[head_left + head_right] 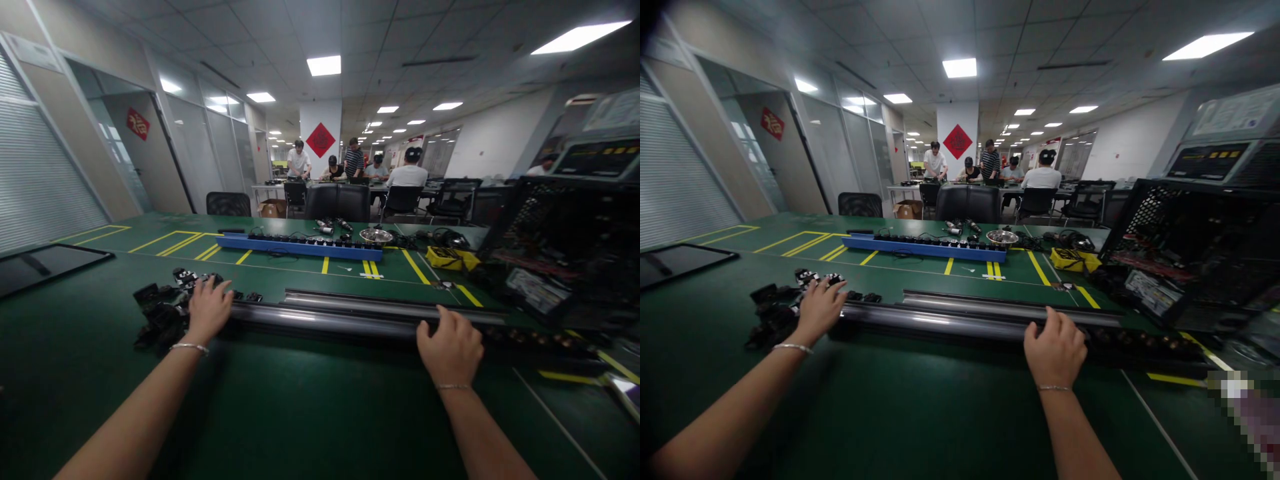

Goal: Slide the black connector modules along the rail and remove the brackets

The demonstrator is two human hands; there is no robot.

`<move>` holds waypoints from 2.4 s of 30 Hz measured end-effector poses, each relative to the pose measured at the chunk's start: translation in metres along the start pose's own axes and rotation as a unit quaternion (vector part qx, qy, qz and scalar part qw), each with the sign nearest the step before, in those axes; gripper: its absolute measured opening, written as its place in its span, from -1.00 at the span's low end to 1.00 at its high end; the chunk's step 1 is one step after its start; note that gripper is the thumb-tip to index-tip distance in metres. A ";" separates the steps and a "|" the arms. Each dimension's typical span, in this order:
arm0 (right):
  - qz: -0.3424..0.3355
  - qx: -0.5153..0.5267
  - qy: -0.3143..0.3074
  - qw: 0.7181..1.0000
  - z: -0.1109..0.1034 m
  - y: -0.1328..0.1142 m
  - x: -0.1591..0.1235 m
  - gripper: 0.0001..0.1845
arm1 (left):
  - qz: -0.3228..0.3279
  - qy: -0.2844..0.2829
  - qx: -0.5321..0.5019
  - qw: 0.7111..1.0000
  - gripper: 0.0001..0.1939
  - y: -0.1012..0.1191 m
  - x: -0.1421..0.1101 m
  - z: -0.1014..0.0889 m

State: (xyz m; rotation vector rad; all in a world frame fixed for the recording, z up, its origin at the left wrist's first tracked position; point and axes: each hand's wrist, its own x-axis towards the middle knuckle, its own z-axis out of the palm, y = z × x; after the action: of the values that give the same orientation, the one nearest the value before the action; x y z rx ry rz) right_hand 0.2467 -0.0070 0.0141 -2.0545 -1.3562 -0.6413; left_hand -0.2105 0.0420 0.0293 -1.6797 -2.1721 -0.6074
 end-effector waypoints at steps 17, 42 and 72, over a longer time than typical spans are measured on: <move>0.036 -0.061 -0.039 0.997 0.005 0.029 0.009 -0.63 | 0.194 -0.123 -0.087 0.969 -0.47 0.159 -0.091 0.004; 0.000 -0.013 -0.093 0.996 0.009 0.011 0.003 -0.63 | 0.191 -0.103 -0.091 0.972 -0.48 0.159 -0.094 0.006; -0.070 0.061 -0.107 0.990 0.009 -0.003 -0.004 -0.63 | 0.191 -0.095 -0.090 0.973 -0.47 0.158 -0.095 0.005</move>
State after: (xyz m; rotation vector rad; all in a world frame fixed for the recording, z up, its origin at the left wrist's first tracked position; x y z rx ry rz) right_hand 0.2433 -0.0025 0.0054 -1.9857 -1.6325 -0.3928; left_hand -0.0332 0.0001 -0.0018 -2.2609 -1.8755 -0.5649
